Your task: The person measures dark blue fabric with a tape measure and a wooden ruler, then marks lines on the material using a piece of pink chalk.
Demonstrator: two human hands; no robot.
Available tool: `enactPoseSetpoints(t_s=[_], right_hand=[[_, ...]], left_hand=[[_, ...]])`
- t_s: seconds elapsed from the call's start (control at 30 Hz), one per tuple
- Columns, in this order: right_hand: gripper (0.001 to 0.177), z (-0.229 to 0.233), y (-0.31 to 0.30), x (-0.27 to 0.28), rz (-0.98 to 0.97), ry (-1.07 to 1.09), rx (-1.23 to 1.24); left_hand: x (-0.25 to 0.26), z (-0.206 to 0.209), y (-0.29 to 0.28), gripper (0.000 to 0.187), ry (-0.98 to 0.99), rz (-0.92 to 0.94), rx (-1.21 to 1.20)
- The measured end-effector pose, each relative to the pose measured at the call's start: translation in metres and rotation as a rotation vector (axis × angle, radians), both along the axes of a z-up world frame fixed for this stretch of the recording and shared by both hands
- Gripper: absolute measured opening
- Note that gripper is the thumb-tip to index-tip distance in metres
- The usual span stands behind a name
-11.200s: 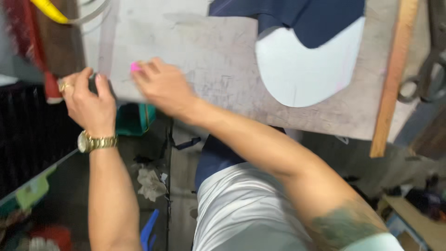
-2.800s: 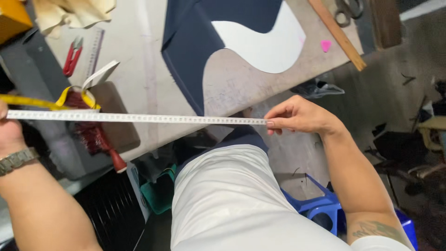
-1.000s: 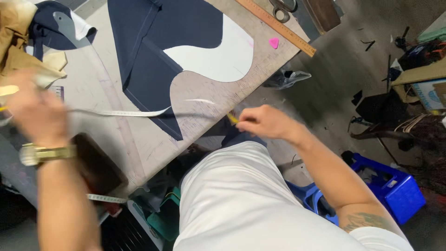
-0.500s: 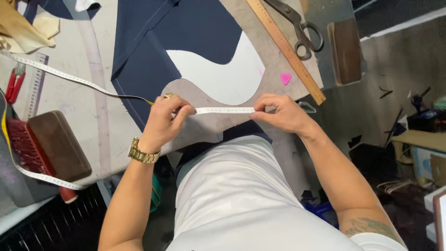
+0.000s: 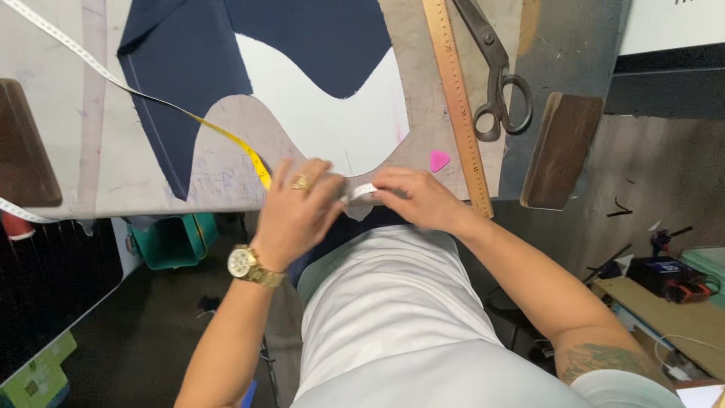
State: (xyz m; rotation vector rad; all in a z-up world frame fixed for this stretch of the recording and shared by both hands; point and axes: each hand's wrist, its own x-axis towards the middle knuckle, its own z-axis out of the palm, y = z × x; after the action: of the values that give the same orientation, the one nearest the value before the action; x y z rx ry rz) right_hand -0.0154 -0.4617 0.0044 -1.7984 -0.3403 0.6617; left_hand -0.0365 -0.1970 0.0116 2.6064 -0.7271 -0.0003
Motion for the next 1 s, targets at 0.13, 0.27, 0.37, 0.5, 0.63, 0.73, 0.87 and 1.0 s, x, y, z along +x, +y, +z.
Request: enactPoseSetpoints(t_s=[0.13,0.27,0.37,0.5,0.63,0.73,0.87,1.0], right_hand=[[0.024,-0.033,-0.012,-0.015,0.112,-0.137,-0.042],[0.02,-0.034,-0.03,-0.008,0.155,-0.288,-0.163],[0.018,-0.046,-0.037,0.003,0.27,-0.58,-0.267],[0.02,-0.052,-0.045,0.02,0.25,-0.762,-0.327],[0.009,-0.045,-0.05,0.038,0.138,-0.79,-0.346],[0.005,-0.05,-0.058,0.045,0.106,-0.764,-0.294],[0.006,-0.054,-0.054,0.05,0.083,-0.72,-0.239],[0.009,-0.051,-0.048,0.053,0.056,-0.698,-0.204]], left_hand=[[-0.023,-0.045,-0.054,0.015,-0.054,-0.004,-0.307],[-0.019,-0.057,-0.078,0.016,-0.022,0.085,-0.27],[-0.011,-0.048,-0.09,0.016,0.021,0.157,-0.168],[-0.006,-0.052,-0.108,0.005,0.004,0.278,-0.236],[0.001,-0.061,-0.122,0.004,-0.116,0.358,-0.221],[0.006,-0.065,-0.125,0.004,-0.137,0.391,-0.207],[0.011,-0.067,-0.129,0.003,-0.15,0.405,-0.188],[0.015,-0.066,-0.135,0.003,-0.193,0.401,-0.192]])
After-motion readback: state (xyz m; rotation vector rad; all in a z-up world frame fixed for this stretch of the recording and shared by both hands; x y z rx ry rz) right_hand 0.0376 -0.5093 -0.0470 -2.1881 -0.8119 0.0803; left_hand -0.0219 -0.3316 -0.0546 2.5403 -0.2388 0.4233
